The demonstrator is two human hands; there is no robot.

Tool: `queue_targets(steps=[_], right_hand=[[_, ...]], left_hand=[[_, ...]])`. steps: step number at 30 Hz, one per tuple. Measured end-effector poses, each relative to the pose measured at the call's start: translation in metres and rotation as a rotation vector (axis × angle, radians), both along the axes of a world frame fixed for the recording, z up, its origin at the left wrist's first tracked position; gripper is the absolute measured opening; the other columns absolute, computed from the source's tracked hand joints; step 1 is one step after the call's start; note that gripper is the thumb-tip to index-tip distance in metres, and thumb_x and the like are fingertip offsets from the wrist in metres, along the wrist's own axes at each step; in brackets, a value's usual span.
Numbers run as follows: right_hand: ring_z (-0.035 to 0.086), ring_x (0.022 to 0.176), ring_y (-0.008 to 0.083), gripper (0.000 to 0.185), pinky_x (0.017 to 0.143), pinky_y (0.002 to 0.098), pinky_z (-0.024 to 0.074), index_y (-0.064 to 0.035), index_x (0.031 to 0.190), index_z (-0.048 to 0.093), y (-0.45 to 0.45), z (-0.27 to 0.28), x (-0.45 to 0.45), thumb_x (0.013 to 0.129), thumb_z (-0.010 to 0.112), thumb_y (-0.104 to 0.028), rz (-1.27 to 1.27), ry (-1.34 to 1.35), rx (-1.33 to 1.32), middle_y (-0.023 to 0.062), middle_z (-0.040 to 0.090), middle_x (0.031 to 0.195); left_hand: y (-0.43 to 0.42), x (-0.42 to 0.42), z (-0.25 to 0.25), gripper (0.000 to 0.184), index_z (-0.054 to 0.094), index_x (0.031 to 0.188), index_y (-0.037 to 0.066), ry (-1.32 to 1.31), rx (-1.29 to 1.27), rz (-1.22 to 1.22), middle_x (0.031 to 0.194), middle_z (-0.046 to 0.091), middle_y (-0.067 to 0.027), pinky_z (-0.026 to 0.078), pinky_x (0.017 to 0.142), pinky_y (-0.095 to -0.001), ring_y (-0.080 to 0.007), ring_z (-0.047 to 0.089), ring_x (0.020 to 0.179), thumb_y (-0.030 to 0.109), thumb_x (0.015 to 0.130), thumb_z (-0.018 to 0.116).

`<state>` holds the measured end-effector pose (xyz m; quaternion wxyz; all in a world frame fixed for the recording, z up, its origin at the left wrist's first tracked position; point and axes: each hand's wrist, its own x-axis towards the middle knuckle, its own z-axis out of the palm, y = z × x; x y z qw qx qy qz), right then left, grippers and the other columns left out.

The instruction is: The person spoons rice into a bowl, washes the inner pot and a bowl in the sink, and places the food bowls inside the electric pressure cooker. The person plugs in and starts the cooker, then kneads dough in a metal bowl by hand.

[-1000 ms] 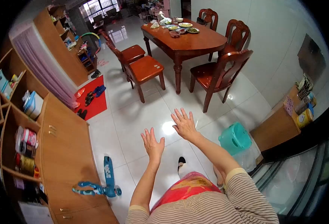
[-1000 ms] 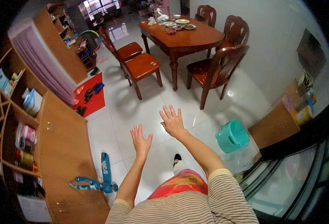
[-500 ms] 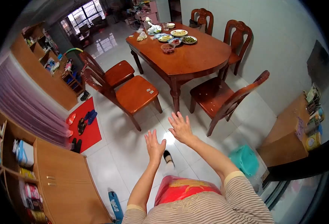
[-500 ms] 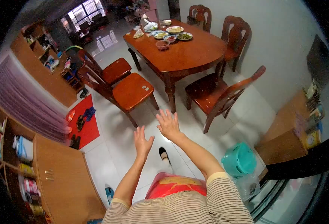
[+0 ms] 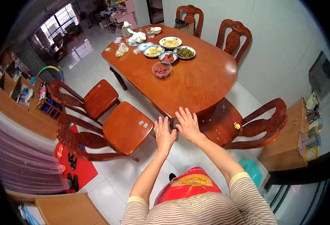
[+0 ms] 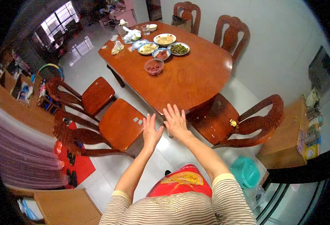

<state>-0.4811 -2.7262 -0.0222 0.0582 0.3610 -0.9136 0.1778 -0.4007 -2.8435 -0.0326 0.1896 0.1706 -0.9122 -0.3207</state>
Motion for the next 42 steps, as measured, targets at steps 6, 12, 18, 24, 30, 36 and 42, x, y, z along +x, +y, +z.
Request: queue_targets(steps=[6, 12, 18, 24, 30, 36, 42], right_hand=[[0.021, 0.134, 0.0330, 0.061, 0.103, 0.0586, 0.0226, -0.0102, 0.135, 0.037, -0.050, -0.022, -0.119, 0.080, 0.061, -0.023, -0.065, -0.019, -0.026, 0.0109, 0.024, 0.146], [0.025, 0.132, 0.0349, 0.059, 0.103, 0.0525, 0.0263, -0.0060, 0.133, 0.038, -0.091, -0.033, -0.239, 0.081, 0.060, -0.023, -0.066, -0.123, -0.108, 0.0154, 0.025, 0.145], [0.036, 0.125, 0.0377, 0.061, 0.101, 0.0426, 0.0343, -0.0005, 0.134, 0.034, -0.109, -0.048, -0.345, 0.081, 0.059, -0.020, -0.168, -0.279, -0.166, 0.0218, 0.029, 0.141], [0.034, 0.127, 0.0371, 0.065, 0.102, 0.0406, 0.0329, 0.0006, 0.138, 0.024, -0.144, -0.088, -0.399, 0.085, 0.055, -0.022, -0.319, -0.568, -0.530, 0.0243, 0.030, 0.140], [0.062, 0.079, 0.0230, 0.058, 0.064, 0.0349, 0.0536, -0.0098, 0.141, 0.017, -0.191, -0.143, -0.448, 0.092, 0.046, -0.019, -0.605, -0.891, -0.895, 0.0166, 0.043, 0.132], [0.064, 0.071, 0.0230, 0.048, 0.055, 0.0343, 0.0562, -0.0136, 0.134, 0.025, -0.214, -0.081, -0.452, 0.089, 0.039, -0.007, -0.657, -1.255, -1.320, 0.0136, 0.053, 0.114], [0.063, 0.066, 0.0181, 0.042, 0.049, 0.0294, 0.0557, -0.0072, 0.124, 0.039, -0.216, -0.093, -0.447, 0.082, 0.040, 0.001, -0.756, -1.070, -1.425, 0.0111, 0.059, 0.099]], left_hand=[[-0.050, -0.100, -0.010, 0.067, 0.040, 0.132, 0.007, -0.005, 0.011, 0.012, 0.140, 0.031, -0.0234, 0.028, 0.105, -0.0463, -0.0451, 0.024, 0.130, 0.015, 0.071, 0.066], [-0.108, -0.224, -0.028, 0.066, 0.037, 0.134, 0.007, -0.106, 0.139, 0.129, 0.140, 0.030, -0.0231, 0.027, 0.106, -0.0443, -0.0430, 0.029, 0.128, 0.017, 0.075, 0.065], [-0.147, -0.323, -0.057, 0.065, 0.024, 0.139, 0.002, 0.035, 0.743, 0.335, 0.139, 0.033, -0.0226, 0.049, 0.080, -0.0365, -0.0325, 0.053, 0.106, 0.018, 0.085, 0.058], [-0.164, -0.374, -0.062, 0.044, 0.037, 0.129, 0.004, 0.188, 1.311, 0.374, 0.117, 0.050, -0.0153, 0.056, 0.047, -0.0270, -0.0210, 0.063, 0.078, 0.003, 0.085, 0.042], [-0.217, -0.407, -0.080, 0.037, 0.039, 0.125, 0.005, 0.348, 1.291, 0.472, 0.110, 0.055, -0.0153, 0.057, 0.055, -0.0327, -0.0253, 0.062, 0.086, 0.007, 0.088, 0.041], [-0.283, -0.421, -0.084, 0.037, 0.039, 0.124, 0.008, 0.319, 1.271, 0.542, 0.105, 0.055, -0.0112, 0.055, 0.055, -0.0303, -0.0211, 0.060, 0.076, 0.013, 0.088, 0.046], [-0.254, -0.409, -0.078, 0.022, 0.044, 0.102, 0.008, 0.196, 1.479, 0.560, 0.086, 0.052, -0.0074, 0.053, 0.053, -0.0330, -0.0203, 0.059, 0.065, 0.023, 0.089, 0.055]])
